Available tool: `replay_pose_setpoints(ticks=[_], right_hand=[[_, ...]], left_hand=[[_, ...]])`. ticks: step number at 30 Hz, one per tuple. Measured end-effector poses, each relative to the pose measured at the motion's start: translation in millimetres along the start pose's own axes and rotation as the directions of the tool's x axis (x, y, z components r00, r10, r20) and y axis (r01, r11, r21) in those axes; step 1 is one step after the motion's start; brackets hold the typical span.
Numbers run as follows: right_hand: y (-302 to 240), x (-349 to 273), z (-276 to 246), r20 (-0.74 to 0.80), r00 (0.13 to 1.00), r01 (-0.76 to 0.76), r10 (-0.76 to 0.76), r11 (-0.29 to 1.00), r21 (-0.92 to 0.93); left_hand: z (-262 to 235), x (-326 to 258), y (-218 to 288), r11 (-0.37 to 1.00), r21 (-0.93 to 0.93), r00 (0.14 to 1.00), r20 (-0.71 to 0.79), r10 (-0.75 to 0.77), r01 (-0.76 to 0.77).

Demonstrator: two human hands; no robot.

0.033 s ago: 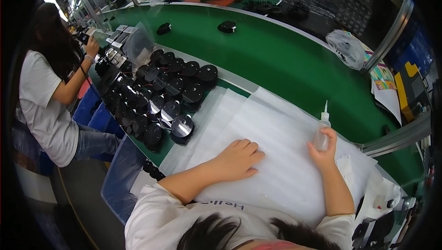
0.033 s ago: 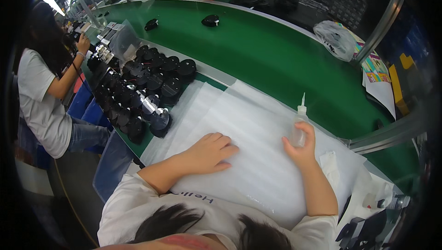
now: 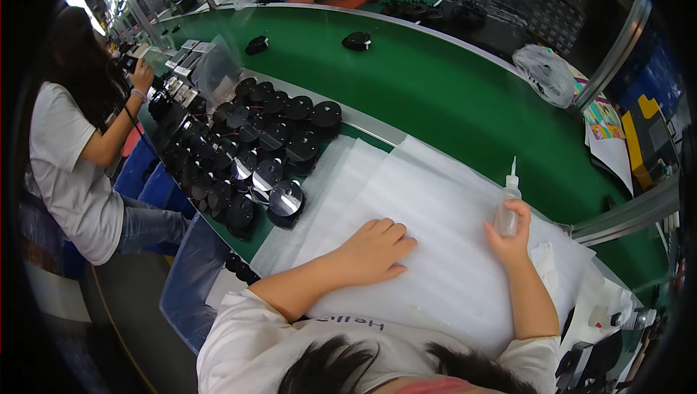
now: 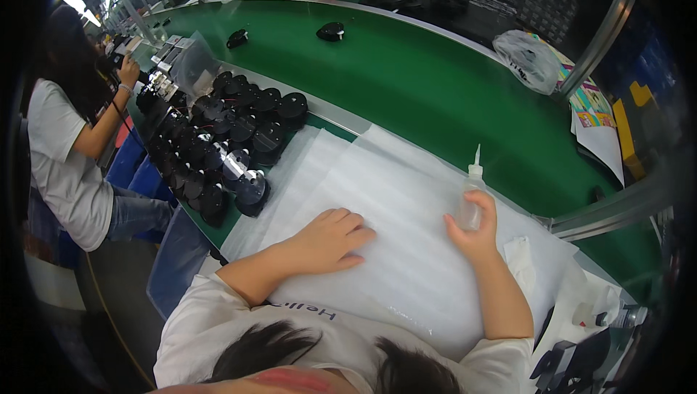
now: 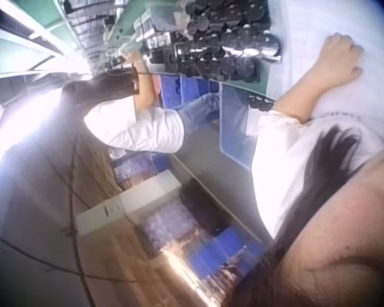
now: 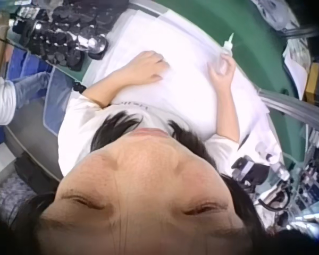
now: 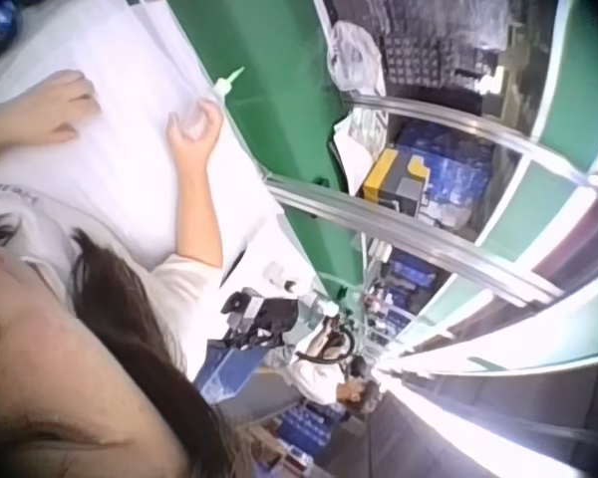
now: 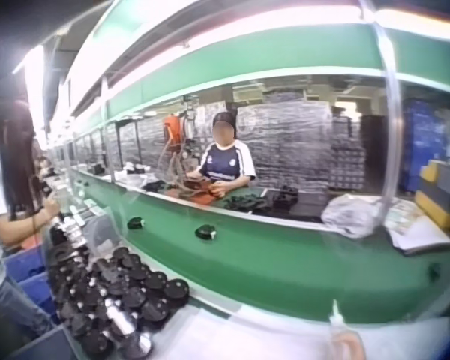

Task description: Applying lubricant or adhesive from a squeeze bottle to internal components of a black circular lighting fixture.

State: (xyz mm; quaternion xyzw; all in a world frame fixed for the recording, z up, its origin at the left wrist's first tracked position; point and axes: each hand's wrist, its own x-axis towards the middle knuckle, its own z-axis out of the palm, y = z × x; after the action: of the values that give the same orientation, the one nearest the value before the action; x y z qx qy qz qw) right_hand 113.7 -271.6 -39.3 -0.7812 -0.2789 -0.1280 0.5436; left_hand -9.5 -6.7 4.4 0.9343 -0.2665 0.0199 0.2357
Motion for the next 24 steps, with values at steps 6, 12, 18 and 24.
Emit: replay_pose_setpoints(ticks=[6, 12, 18, 24], right_hand=[[3.7, -0.4, -0.7, 0.024, 0.999, 0.027, -0.026, 0.999, -0.019], [-1.0, -1.5, 1.1, 0.055, 0.993, -0.114, 0.102, 0.950, 0.291], [4.3, -3.3, -2.2, 0.022, 0.998, 0.066, -0.065, 0.998, -0.013], [-6.0, 0.7, -2.8, 0.084, 0.996, -0.059, 0.034, 0.947, 0.316]], left_hand=[[-0.8, 1.4, 0.9, 1.000, 0.014, 1.000, 0.002, -0.005, 0.005], [-1.4, 1.9, 0.9, 0.999, 0.036, 0.999, -0.043, 0.021, -0.019], [-1.5, 0.5, 2.1, 0.999, 0.031, 1.000, 0.003, -0.018, 0.018], [0.5, 3.2, 2.6, 1.000, 0.004, 1.000, 0.004, -0.017, 0.017]])
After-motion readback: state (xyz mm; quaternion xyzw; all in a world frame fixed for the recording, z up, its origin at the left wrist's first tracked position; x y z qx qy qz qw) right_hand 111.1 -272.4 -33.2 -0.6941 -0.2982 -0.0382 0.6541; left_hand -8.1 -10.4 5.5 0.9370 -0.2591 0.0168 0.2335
